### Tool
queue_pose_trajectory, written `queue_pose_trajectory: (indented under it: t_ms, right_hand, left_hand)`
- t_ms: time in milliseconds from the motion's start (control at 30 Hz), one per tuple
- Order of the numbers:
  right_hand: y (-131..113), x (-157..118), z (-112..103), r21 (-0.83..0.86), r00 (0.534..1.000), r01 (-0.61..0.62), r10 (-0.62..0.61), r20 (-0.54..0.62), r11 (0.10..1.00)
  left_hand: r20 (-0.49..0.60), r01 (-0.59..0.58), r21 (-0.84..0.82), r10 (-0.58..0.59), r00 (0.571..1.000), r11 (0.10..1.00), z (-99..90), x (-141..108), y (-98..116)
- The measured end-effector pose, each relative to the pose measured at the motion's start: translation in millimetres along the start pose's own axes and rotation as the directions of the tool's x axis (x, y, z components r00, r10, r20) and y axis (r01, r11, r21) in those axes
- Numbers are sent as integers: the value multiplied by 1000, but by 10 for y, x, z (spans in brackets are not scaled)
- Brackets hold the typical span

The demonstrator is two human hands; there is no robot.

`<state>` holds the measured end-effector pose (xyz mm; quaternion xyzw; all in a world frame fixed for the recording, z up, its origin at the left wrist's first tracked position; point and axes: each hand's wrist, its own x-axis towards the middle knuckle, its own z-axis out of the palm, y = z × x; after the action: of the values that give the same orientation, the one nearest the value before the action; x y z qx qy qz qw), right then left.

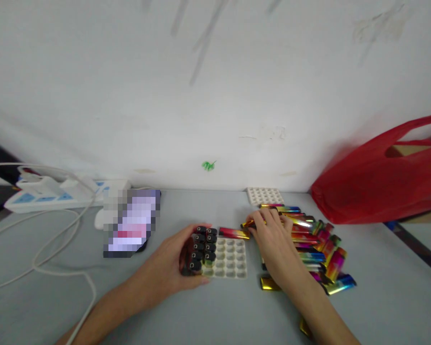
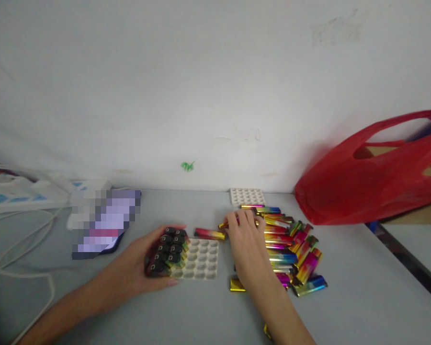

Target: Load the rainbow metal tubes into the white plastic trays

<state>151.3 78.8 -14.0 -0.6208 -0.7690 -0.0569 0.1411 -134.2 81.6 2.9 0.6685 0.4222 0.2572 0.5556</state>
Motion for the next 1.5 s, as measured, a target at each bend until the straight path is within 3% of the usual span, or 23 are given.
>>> queue_pose_trajectory:
  t_ms: [167, 300, 467, 600, 700, 933, 1000, 1133, 1267, 1333, 1433, 1500]
  right_hand:
    - [-6, -24, -87, 129, 999, 50, -49, -9, 990]
    - [-52, -52, -209, 394, 994, 86, -50, -102, 915]
    - [-200, -112, -396, 762, 999, 46, -50, -18, 646]
    - [-298, -143, -405, 913, 984, -177, 90, 154, 367]
    - [-321, -140, -384, 939, 950, -309, 99, 296, 154]
    - [-363, -168, -439, 914, 909, -405, -111, 402, -12]
    - [-400, -191, -439, 931, 925, -366, -121, 361, -17]
    - [-467, -222, -424, 954, 956, -272, -75, 283, 129]
    - [-490, -242, -407, 929, 944, -304, -67, 323, 210]
    - [-493, -255, -393, 912, 947, -286, -58, 315, 293]
    - [-504, -285, -357, 878, 977, -157, -61, 207, 451]
    - [-519, -310, -329, 858, 988, -82, -71, 136, 507]
  left_hand:
    - [1, 5, -4, -5, 1000, 1000, 2, -1, 4]
    - [15, 14, -24, -13, 1000, 1000, 1, 13, 8]
    - [10, -21, 14, 21, 1000, 1000, -12, 20, 5]
    - [-4, -27, 21, 27, 1000, 999, -5, 14, 0]
    - [-6, -23, 28, 23, 1000, 999, 4, 9, 3]
    - [0, -41, 18, 41, 999, 999, 1, 16, -47]
    - [4, -55, 15, 55, 998, 998, 7, 18, -62]
    - [9, -76, -14, 76, 997, 997, 21, 18, -69]
    - [8, -69, 2, 69, 998, 998, 10, 11, -64]
    - [11, -67, 0, 67, 998, 998, 1, 6, -69]
    - [13, -71, -19, 71, 997, 997, 3, 9, -87]
    - [17, -73, -37, 74, 997, 997, 16, 24, -100]
